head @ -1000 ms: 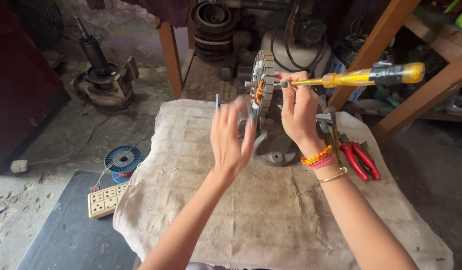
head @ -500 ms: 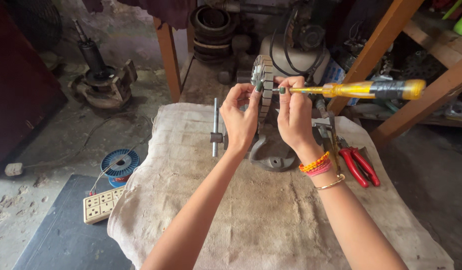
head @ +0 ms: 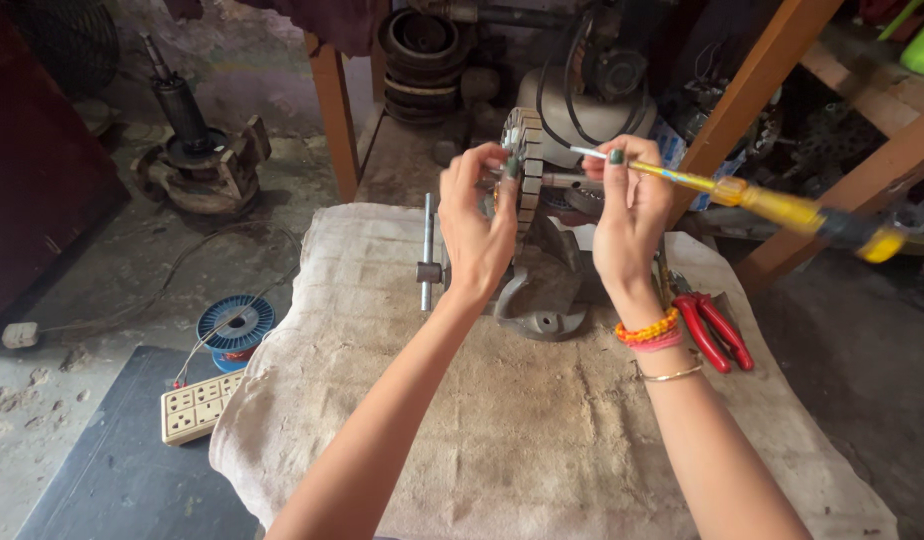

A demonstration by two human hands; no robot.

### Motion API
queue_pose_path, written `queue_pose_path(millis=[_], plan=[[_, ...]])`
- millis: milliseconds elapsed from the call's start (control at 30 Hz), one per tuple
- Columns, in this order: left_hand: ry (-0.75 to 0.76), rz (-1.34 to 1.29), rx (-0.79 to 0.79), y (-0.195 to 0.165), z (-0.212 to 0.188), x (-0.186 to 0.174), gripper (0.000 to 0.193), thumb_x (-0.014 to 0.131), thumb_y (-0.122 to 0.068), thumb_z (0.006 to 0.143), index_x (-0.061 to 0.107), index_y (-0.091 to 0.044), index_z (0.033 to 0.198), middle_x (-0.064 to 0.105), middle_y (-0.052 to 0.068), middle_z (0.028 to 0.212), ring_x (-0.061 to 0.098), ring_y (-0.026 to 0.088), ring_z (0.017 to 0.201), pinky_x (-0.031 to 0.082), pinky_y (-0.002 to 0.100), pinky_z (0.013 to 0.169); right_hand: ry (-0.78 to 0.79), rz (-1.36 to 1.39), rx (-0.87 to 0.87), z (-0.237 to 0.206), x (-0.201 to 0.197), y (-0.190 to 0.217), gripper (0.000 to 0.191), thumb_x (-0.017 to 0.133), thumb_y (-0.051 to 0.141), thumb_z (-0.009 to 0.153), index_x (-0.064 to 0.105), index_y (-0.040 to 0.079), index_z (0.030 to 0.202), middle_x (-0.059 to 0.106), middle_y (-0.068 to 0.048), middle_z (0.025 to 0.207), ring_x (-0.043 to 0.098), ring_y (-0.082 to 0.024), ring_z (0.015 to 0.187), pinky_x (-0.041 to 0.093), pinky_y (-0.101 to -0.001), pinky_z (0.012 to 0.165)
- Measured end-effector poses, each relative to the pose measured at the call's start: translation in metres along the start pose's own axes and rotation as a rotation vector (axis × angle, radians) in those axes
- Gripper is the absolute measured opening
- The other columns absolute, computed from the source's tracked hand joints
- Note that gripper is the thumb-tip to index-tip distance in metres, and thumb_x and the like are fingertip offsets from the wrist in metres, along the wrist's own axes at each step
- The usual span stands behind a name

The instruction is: The person works on an electric motor armature clamped in a bench vise, pressing small green wedge pieces into the slots between the laminations around the rotor. They use a screwdriver at times to help seat the wedges and work around the rotor piece by piece by hand.

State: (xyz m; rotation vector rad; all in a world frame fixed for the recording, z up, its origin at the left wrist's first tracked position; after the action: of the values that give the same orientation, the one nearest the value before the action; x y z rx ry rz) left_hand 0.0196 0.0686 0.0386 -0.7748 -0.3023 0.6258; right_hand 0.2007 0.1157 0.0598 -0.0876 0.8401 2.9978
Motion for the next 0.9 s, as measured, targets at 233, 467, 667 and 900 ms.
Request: queue_pose_path(millis=[233,467,667,900], plan=[[0.236,-0.272,0.103,0.011,0.055,0.039,0.055,0.062,-0.029,0.101,0.045,-0.013,0.152,0.051,0.014,0.148,0.045,0.028,0.141,0.035,0.046,0.116,0.039,-0.013,0.190,0.003,0.011,-0.019,0.026,0.044,0.019,0.112,0.063,0.006,0.125,0.075,-0.008,0.106,0.071,-0.014,0.107,0.051,-0.0285,0.097],[0.461,-0.539,-0.286,0.055,0.052,0.063,0.052,0.069,-0.023,0.089,0.058,-0.011,0.138,0.060,0.010,0.129,0.062,0.021,0.110,0.053,0.036,0.094,0.175,-0.213,0.239,-0.001,0.020,-0.033,0.038,0.043,0.031,0.111,0.061,0.002,0.093,0.068,-0.006,0.088,0.063,-0.012,0.083,0.049,-0.0295,0.074],[0.649,-0.560,-0.172,0.051,0.056,0.053,0.056,0.055,-0.030,0.097,0.050,-0.018,0.152,0.053,0.006,0.150,0.047,0.021,0.141,0.031,0.036,0.120,0.271,-0.152,0.272,0.005,0.020,-0.038,0.036,0.053,0.033,0.109,0.061,0.003,0.092,0.053,0.003,0.075,0.044,-0.006,0.072,0.037,-0.0293,0.064],[0.945,-0.566,-0.204,0.048,0.061,0.042,0.077,0.067,-0.024,0.085,0.038,-0.024,0.155,0.041,0.006,0.155,0.042,0.023,0.142,0.035,0.043,0.121,0.290,-0.184,0.361,0.013,0.023,-0.048,0.025,0.063,0.024,0.102,0.064,0.003,0.089,0.063,0.003,0.077,0.054,-0.004,0.073,0.043,-0.0248,0.065]])
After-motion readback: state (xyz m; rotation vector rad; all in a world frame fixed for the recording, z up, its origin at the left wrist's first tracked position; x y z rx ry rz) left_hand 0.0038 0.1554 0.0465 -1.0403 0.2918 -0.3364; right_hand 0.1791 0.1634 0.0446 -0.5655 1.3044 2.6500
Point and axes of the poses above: each hand's wrist, its own z-axis towards the middle knuckle, its own x-axis out of the palm, y = z × x, the point moved 7 cm from there along z, towards the middle knuckle
